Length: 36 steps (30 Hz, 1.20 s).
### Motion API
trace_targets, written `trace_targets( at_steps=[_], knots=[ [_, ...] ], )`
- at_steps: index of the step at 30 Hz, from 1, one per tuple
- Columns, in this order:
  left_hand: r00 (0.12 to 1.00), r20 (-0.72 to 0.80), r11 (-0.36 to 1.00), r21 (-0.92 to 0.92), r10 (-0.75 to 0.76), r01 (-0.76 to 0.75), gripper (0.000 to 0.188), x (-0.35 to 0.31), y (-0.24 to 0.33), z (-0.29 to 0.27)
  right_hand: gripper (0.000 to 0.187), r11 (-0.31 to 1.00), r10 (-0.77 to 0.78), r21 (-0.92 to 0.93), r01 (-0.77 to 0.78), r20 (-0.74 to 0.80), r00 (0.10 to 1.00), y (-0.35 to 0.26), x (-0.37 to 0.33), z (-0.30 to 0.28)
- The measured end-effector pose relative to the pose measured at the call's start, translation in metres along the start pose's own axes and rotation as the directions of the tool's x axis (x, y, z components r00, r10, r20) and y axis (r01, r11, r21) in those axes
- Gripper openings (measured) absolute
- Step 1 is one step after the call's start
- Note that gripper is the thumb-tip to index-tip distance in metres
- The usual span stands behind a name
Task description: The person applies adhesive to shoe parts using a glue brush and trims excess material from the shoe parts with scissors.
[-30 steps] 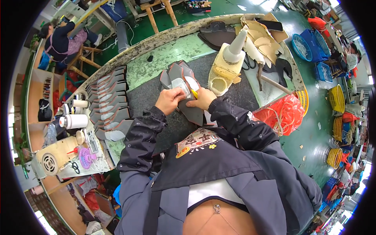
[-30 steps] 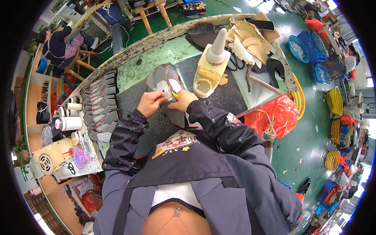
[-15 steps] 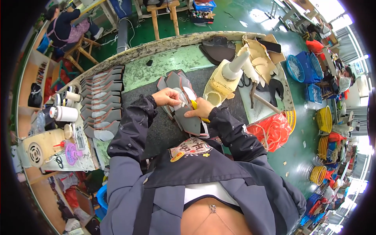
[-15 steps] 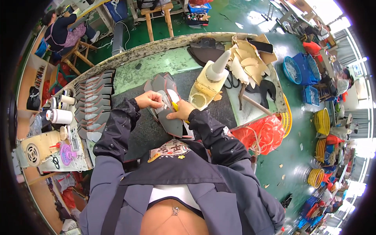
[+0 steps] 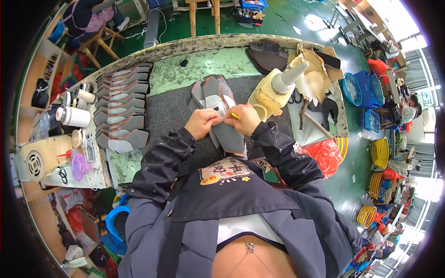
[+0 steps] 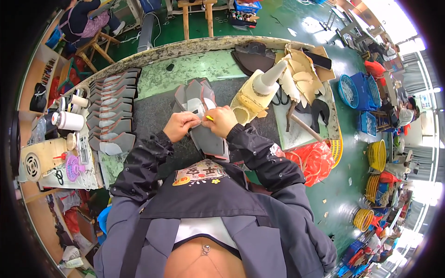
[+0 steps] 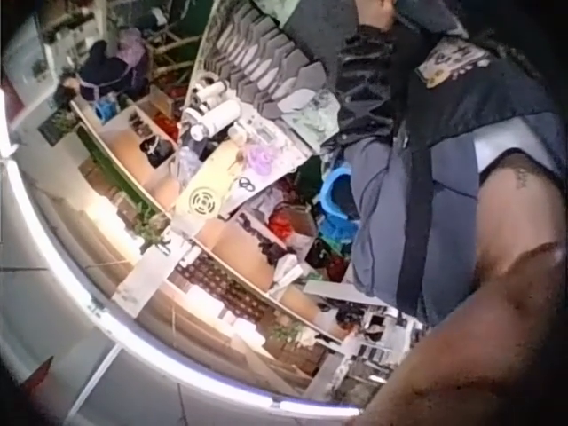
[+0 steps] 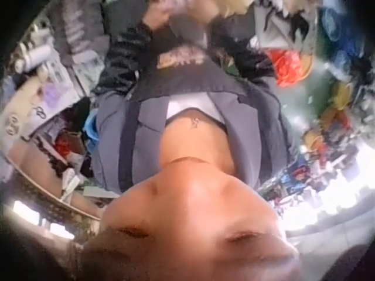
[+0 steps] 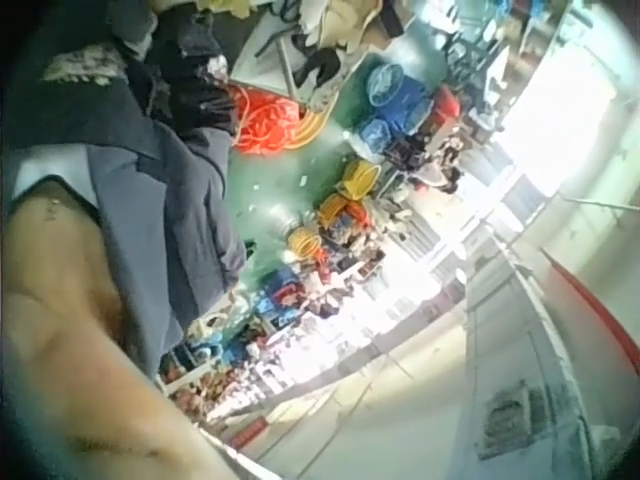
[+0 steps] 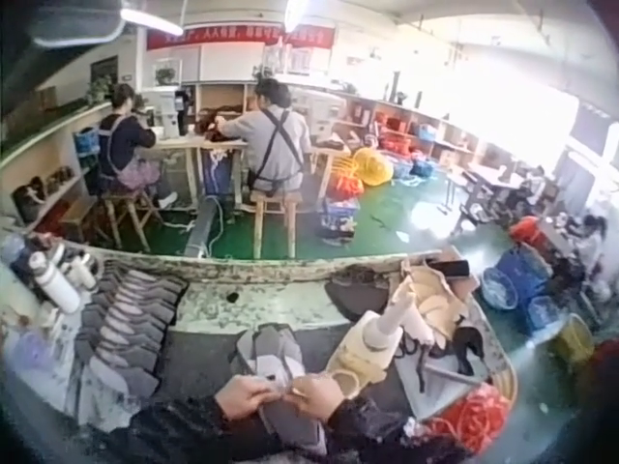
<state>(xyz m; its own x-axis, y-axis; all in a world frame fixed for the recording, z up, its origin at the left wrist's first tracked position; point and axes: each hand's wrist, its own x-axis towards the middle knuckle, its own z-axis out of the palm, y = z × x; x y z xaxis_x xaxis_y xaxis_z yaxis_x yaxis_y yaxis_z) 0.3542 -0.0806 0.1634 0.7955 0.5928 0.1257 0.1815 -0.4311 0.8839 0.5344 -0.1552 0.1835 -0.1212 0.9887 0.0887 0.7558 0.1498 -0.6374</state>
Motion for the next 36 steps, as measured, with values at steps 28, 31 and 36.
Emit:
trace_targets(
  at_steps=[28, 31, 36],
  knots=[
    [0.946, 0.016, 0.775, 0.570, 0.324, -0.275, 0.009, -0.053, -0.011, 0.026, 0.014, 0.919, -0.328, -0.235, 0.318, -0.003, 0.945, -0.005, -0.017, 0.029],
    [0.906, 0.043, 0.722, 0.589, 0.421, -0.364, 0.013, -0.061, -0.008, 0.025, 0.014, 0.921, -0.308, -0.236, 0.309, 0.040, 0.950, -0.005, -0.022, 0.032],
    [0.961, -0.191, 0.935, 0.329, 0.201, -0.130, 0.033, -0.079, -0.006, 0.019, 0.014, 0.945, -0.283, -0.159, 0.288, 0.052, 0.958, -0.001, -0.025, 0.034]
  ],
)
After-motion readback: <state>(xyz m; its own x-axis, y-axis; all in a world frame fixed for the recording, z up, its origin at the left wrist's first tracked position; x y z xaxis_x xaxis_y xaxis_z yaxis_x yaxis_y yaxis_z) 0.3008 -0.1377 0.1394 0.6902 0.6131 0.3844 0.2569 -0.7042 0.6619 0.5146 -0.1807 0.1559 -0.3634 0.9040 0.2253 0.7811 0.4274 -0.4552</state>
